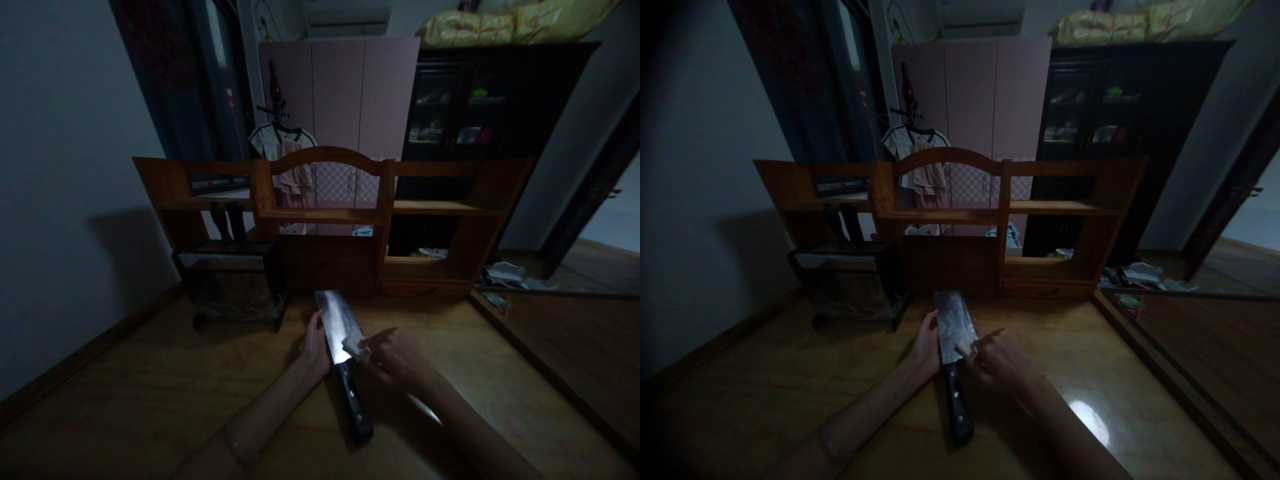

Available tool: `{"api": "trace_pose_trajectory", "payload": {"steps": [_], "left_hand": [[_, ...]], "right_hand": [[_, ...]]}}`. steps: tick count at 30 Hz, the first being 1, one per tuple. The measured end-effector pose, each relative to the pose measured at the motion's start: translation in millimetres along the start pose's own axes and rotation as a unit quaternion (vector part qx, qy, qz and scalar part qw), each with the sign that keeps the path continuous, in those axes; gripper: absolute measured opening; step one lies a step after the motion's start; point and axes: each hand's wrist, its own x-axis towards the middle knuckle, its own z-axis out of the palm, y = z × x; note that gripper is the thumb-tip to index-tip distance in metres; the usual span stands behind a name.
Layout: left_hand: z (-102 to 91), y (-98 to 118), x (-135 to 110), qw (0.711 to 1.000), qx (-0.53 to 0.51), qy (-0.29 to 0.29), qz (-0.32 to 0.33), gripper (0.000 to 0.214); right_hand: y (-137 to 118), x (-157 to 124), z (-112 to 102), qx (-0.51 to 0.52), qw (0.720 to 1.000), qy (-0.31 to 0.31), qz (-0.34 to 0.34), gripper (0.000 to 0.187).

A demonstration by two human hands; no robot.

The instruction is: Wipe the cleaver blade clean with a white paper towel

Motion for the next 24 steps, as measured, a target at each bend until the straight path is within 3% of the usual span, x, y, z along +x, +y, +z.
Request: {"api": "trace_pose_trajectory", "payload": {"steps": [4, 8, 12, 15, 20, 24], "left_hand": [[5.6, 1, -4, 1.0, 0.001, 0.023, 0.001, 0.053], [2.8, 0, -1, 1.0, -0.01, 0.006, 0.001, 0.055], [-2.6, -2, 3, 0.999, -0.022, 0.024, 0.006, 0.053], [-2.2, -1, 3, 0.998, -0.022, 0.054, 0.016, 0.047], [1.0, 0, 1, 0.997, -0.029, 0.068, -0.007, 0.045], [0.1, -1, 2, 0.992, -0.018, 0.124, 0.008, 0.041]], "right_hand": [[3, -1, -1, -0.039, 0.999, -0.014, 0.003, 0.025], [11, 0, 2, -0.082, 0.996, 0.004, 0.046, 0.027], [10, 5, 2, -0.05, 0.99, 0.119, 0.064, 0.031], [-1, 9, 0, 0.032, 0.98, 0.193, 0.032, 0.036], [-26, 12, 2, 0.152, 0.984, 0.091, -0.026, 0.037], [-31, 12, 6, 0.192, 0.98, 0.034, -0.042, 0.038]]}}
